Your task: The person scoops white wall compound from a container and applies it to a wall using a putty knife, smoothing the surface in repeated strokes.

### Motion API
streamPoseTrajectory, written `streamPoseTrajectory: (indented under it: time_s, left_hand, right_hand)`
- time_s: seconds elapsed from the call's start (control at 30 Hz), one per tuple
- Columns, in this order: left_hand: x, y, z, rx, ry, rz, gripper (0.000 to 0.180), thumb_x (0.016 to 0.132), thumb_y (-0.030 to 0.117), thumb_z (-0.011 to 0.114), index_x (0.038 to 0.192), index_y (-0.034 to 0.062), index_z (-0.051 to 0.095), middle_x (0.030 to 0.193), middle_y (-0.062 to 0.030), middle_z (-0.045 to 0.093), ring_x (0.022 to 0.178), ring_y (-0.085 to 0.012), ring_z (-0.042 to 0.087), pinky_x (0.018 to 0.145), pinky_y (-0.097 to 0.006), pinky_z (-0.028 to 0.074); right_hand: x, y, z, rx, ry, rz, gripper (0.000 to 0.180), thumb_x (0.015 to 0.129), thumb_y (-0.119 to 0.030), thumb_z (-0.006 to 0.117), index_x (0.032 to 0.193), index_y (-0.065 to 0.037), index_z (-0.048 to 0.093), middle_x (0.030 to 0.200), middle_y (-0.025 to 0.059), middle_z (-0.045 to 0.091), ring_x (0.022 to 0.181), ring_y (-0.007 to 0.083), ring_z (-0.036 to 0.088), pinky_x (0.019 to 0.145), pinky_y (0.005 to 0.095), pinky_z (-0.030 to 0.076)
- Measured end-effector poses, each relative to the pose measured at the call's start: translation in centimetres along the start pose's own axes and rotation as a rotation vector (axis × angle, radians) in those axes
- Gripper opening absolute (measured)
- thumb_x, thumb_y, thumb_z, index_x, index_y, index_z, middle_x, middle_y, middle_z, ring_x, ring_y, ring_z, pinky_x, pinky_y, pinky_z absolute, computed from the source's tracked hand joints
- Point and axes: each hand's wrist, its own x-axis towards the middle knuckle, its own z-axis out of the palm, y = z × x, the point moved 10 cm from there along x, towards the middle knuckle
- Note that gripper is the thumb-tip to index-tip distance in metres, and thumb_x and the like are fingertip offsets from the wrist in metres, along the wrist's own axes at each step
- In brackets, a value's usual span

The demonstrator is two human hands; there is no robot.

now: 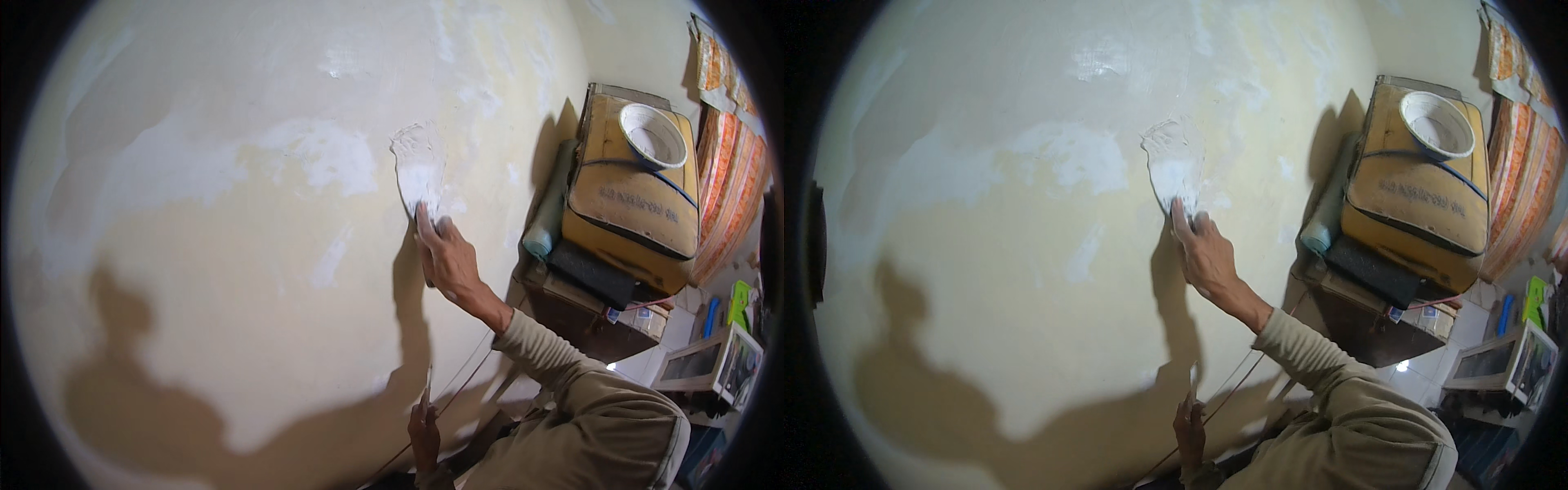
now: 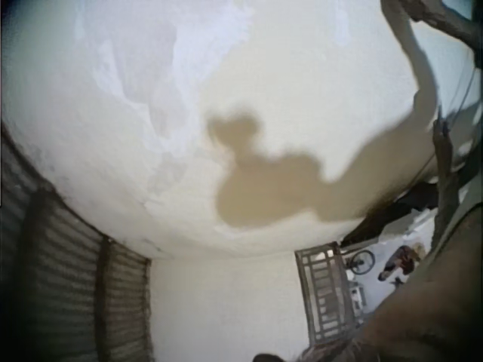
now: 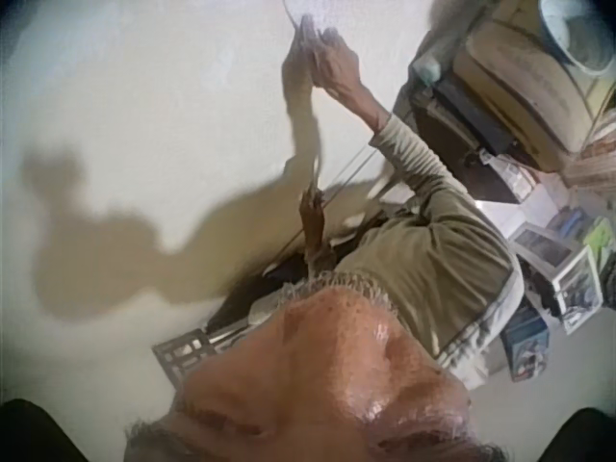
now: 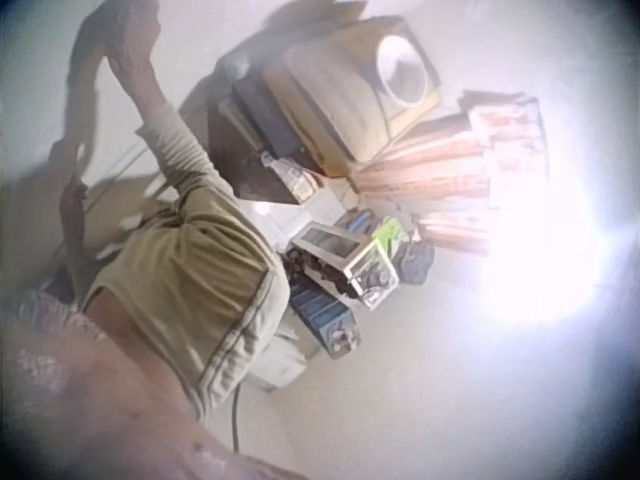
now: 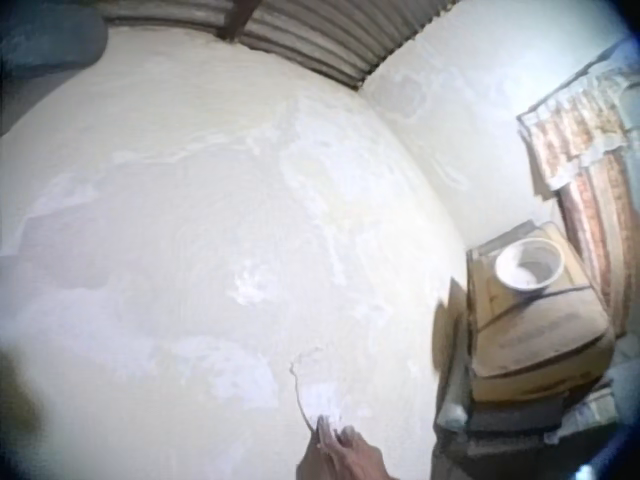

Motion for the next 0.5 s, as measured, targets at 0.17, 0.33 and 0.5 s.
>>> streamPoseTrajectory:
  time_s: [0.17,0.33,0.5]
  left_hand:
    - [0.2,-3.9,0.7,-0.004,-0.033,0.124,0.029,0.099,0.015,0.057,0.125,0.0030,0.063,0.087,-0.0142,0.063,0.078,-0.0255,0.063,0.074,-0.037,0.051]
    - [0.3,-2.4,2.0,-0.032,-0.110,-0.014,0.028,0.100,0.021,0.053,0.116,-0.0001,0.064,0.085,-0.0121,0.064,0.077,-0.0209,0.061,0.073,-0.036,0.049]
    - [-1.9,-3.6,2.6,-0.131,-0.104,-0.085,0.035,0.101,0.022,0.051,0.125,-0.0025,0.060,0.090,-0.0130,0.066,0.078,-0.0214,0.062,0.075,-0.036,0.049]
  right_hand:
    - [-4.5,2.5,-2.7,0.331,-0.303,0.167,0.051,0.095,-0.020,0.062,0.143,-0.009,0.053,0.085,0.0170,0.065,0.076,0.0292,0.065,0.072,0.0398,0.054]
    - [4.8,6.2,-10.7,0.688,0.023,0.360,0.042,0.095,-0.025,0.057,0.123,0.006,0.064,0.068,-0.0029,0.047,0.060,0.0064,0.040,0.052,0.0267,0.035]
    - [8.0,6.2,-7.0,0.856,-0.024,0.543,0.032,0.093,-0.026,0.061,0.088,0.005,0.065,0.068,-0.0008,0.049,0.056,0.0077,0.045,0.046,0.0272,0.038]
